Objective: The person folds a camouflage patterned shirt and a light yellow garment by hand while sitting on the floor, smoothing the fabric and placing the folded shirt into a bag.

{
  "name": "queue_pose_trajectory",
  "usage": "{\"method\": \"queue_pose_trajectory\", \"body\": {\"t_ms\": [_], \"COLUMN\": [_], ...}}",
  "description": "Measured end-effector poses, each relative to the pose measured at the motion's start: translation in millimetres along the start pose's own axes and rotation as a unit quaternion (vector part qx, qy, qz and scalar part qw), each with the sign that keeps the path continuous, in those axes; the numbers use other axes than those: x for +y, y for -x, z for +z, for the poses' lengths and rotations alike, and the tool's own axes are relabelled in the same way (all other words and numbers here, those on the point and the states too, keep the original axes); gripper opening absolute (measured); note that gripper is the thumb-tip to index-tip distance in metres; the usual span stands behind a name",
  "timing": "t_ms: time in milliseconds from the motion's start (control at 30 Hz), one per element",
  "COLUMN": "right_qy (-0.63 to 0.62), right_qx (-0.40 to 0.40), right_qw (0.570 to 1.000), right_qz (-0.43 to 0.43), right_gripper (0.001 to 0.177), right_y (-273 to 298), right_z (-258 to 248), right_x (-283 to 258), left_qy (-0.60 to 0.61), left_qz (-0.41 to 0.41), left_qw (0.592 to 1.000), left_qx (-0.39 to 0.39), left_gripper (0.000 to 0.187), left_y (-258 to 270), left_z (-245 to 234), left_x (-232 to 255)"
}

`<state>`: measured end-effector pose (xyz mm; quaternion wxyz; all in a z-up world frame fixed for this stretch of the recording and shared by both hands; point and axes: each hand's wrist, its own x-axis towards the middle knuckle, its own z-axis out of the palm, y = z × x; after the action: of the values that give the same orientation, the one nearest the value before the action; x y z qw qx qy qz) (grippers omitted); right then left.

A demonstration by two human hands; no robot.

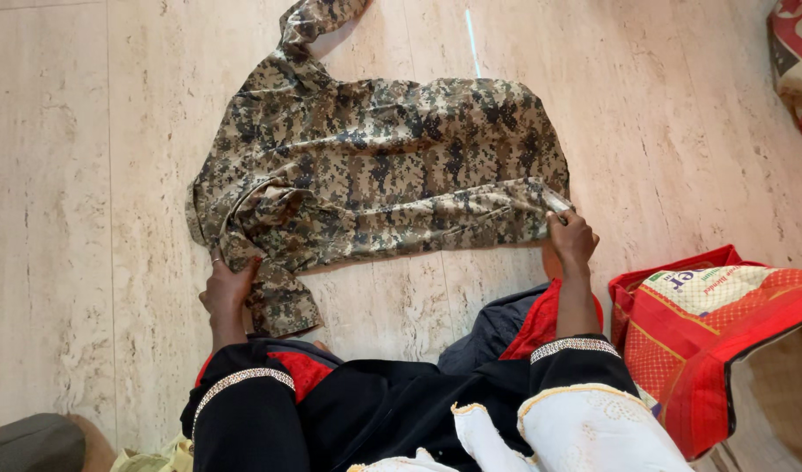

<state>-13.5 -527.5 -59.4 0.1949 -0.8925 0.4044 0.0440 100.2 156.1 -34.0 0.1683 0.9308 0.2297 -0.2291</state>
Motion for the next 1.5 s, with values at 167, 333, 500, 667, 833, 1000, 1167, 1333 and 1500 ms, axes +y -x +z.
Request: {"method": "queue_pose_trajectory", "body": {"t_ms": [167,333,500,667,833,1000,1167,1333,1500], "right_qy": [0.076,0.116,0.131,0.135,0.084,0.011,-0.081,-0.150,-0.093], "right_qx": [-0.135,-0.087,-0.011,0.101,0.089,0.017,-0.021,-0.066,-0.002], "right_qw": [0.985,0.988,0.991,0.976,0.958,0.949,0.925,0.915,0.912], "right_qz": [0.071,0.059,0.020,-0.136,-0.258,-0.314,-0.372,-0.368,-0.399], "right_gripper": [0.049,0.052,0.057,0.070,0.069,0.061,0.045,0.047,0.064], "right_y": [3.9,16.6,25.0,38.7,58.3,99.0,150.2,157.6,160.7], "right_z": [-7.8,-10.0,-6.6,10.3,30.4,49.0,48.4,55.0,57.2], "right_x": [6.7,1.5,-12.5,-37.5,-53.3,-77.8,-100.5,-105.6,-118.6], "left_qy": [-0.029,-0.022,-0.041,0.011,0.045,0.096,0.075,0.075,-0.028], "left_qz": [-0.006,-0.013,-0.031,0.010,0.102,0.226,0.409,0.619,0.328], "left_qw": [0.999,0.999,0.999,0.993,0.948,0.877,0.905,0.761,0.944], "left_qx": [0.015,0.019,0.014,0.121,0.298,0.412,0.088,-0.179,0.011], "left_gripper": [0.104,0.102,0.096,0.051,0.033,0.028,0.058,0.062,0.052], "left_y": [3.8,12.0,12.2,1.5,43.6,94.0,191.6,219.9,109.6], "left_z": [0.7,-6.6,-7.2,8.3,-25.0,-78.9,-44.8,10.9,2.8], "left_x": [-2.7,1.8,6.8,-4.2,11.1,90.7,187.5,175.6,80.1]}}
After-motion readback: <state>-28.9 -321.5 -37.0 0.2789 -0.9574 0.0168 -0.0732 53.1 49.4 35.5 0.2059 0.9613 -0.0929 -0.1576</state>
